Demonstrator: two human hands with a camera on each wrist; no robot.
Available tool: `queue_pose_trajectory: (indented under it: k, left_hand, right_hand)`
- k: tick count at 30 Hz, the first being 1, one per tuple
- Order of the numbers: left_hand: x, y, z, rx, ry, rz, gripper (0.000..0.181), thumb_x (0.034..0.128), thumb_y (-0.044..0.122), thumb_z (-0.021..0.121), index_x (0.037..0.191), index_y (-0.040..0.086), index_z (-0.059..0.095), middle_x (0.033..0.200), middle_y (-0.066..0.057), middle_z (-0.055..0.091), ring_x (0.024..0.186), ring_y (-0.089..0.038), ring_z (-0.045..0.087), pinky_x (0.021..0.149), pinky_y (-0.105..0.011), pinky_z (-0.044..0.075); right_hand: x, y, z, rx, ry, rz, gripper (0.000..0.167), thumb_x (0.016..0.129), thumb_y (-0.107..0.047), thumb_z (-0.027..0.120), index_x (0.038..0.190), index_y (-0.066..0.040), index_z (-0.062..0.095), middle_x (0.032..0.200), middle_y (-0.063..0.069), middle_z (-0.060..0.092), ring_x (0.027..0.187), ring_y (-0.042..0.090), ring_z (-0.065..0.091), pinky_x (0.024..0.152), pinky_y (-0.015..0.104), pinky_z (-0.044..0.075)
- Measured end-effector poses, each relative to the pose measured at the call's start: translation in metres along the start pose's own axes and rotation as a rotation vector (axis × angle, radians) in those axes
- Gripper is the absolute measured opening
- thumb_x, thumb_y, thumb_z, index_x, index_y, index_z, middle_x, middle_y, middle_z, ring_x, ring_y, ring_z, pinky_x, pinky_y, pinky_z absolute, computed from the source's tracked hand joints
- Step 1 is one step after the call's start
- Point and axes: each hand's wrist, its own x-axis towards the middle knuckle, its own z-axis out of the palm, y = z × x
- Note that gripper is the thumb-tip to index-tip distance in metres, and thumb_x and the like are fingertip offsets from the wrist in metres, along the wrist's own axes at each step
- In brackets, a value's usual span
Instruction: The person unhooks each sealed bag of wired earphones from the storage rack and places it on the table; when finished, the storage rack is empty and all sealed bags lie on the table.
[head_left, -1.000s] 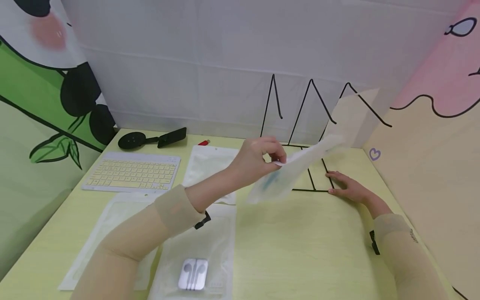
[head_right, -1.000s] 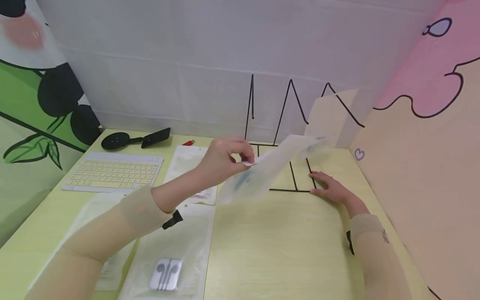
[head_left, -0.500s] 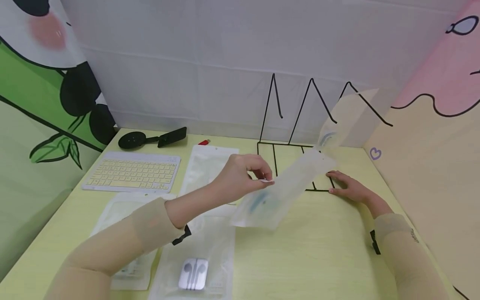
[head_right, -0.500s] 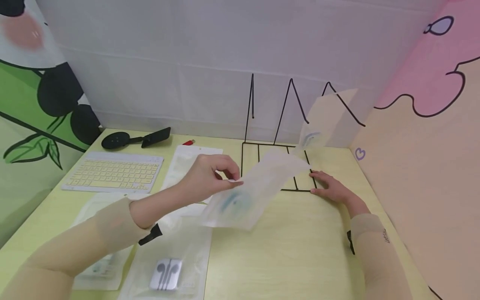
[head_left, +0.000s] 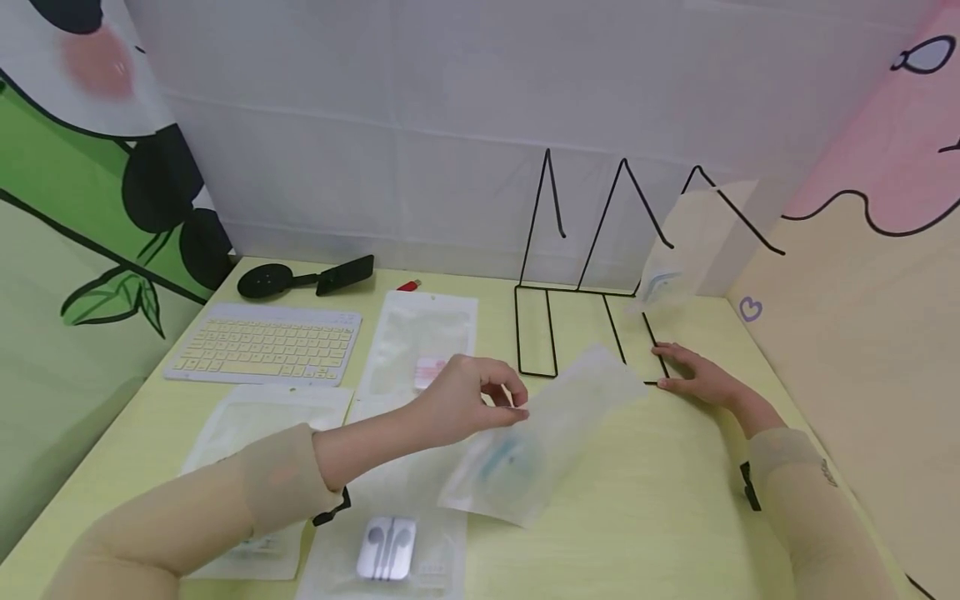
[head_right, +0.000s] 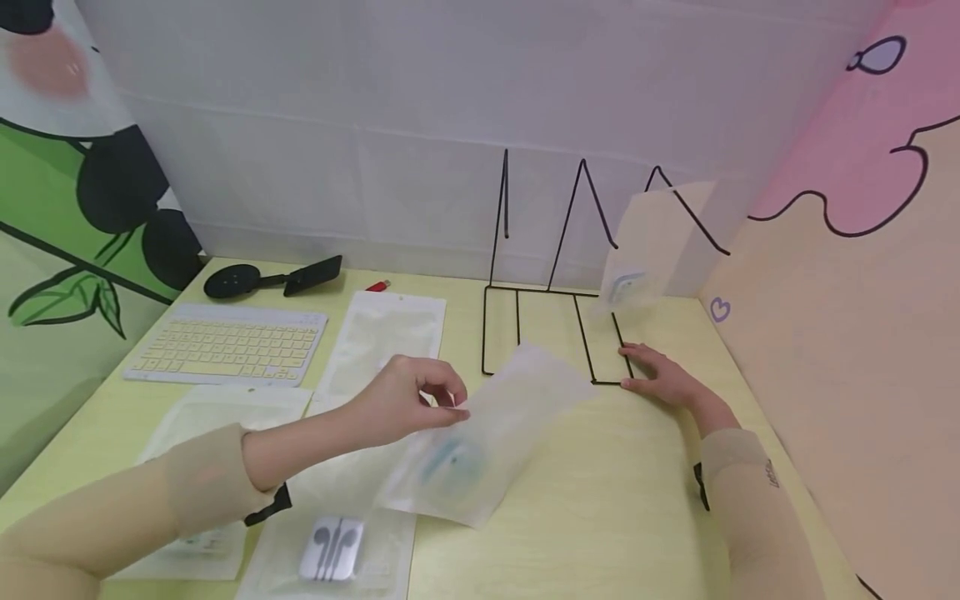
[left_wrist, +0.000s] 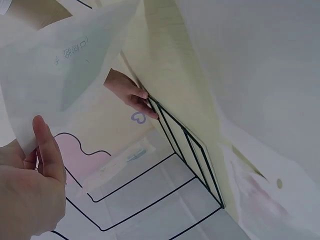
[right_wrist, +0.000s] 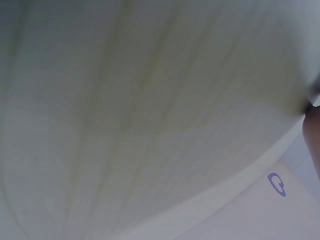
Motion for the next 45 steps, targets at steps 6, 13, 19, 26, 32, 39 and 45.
queue_pose_trajectory:
  k: [6,13,19,26,32,39,45]
  left_hand:
    - [-0.007,-0.013,0.003,-0.005,-0.014,-0.035,0.007,0.0801,0.013,0.074,0.083,0.015,0.068,0.081,0.005,0.066,0.068,-0.006,0.062,0.056,-0.022,0.052]
    - [-0.015,-0.028,0.013,-0.041,-0.022,-0.063,0.033,0.0816,0.007,0.071,0.112,0.014,0.059,0.089,0.001,0.064,0.072,-0.008,0.061,0.065,-0.023,0.055]
    - [-0.022,-0.037,0.02,-0.08,-0.005,-0.09,0.073,0.0822,-0.002,0.065,0.14,0.03,0.034,0.101,-0.005,0.053,0.068,-0.009,0.059,0.063,-0.025,0.054]
    - [-0.029,-0.044,0.02,0.051,-0.088,-0.046,0.052,0.0818,-0.003,0.066,0.128,0.018,0.055,0.105,-0.005,0.056,0.07,-0.008,0.057,0.063,-0.019,0.053]
    - [-0.031,-0.05,0.016,0.24,-0.192,-0.071,0.058,0.0782,0.005,0.074,0.131,0.015,0.055,0.105,0.003,0.058,0.089,-0.014,0.054,0.068,-0.018,0.051]
    - [-0.031,-0.058,0.019,0.385,-0.298,-0.107,0.065,0.074,0.018,0.081,0.133,0.02,0.054,0.109,0.009,0.057,0.087,-0.012,0.05,0.073,-0.02,0.043]
    - [-0.029,-0.066,0.027,0.554,-0.308,-0.069,0.069,0.067,0.029,0.085,0.13,0.018,0.058,0.097,0.012,0.064,0.084,-0.009,0.044,0.081,-0.029,0.039]
  right_hand:
    - [-0.001,-0.001,0.0,-0.006,-0.002,-0.004,0.066,0.09,-0.029,0.064,0.146,-0.009,0.035,0.154,0.025,0.013,0.139,0.05,0.003,0.105,0.07,0.003]
    - [0.0,0.001,0.001,-0.02,0.001,-0.021,0.066,0.09,-0.029,0.064,0.145,-0.007,0.035,0.154,0.025,0.015,0.14,0.049,0.003,0.106,0.069,0.004]
    - [-0.001,0.0,0.002,-0.008,-0.003,-0.014,0.066,0.09,-0.029,0.064,0.145,-0.007,0.035,0.154,0.025,0.014,0.14,0.048,0.002,0.106,0.069,0.002]
    - [-0.001,-0.002,0.001,-0.026,0.003,-0.018,0.066,0.09,-0.03,0.064,0.145,-0.008,0.035,0.154,0.024,0.016,0.14,0.049,0.004,0.106,0.069,0.004]
    - [-0.001,-0.003,0.001,-0.023,-0.002,-0.009,0.067,0.091,-0.03,0.063,0.146,-0.007,0.034,0.154,0.025,0.013,0.139,0.05,0.004,0.105,0.07,0.004]
    - [-0.001,-0.003,0.001,-0.025,-0.006,-0.01,0.066,0.091,-0.03,0.063,0.146,-0.007,0.033,0.154,0.025,0.013,0.139,0.049,0.004,0.105,0.07,0.004]
    - [-0.002,-0.004,0.001,-0.016,-0.007,0.004,0.067,0.091,-0.03,0.063,0.146,-0.008,0.033,0.154,0.025,0.013,0.14,0.049,0.003,0.105,0.07,0.004]
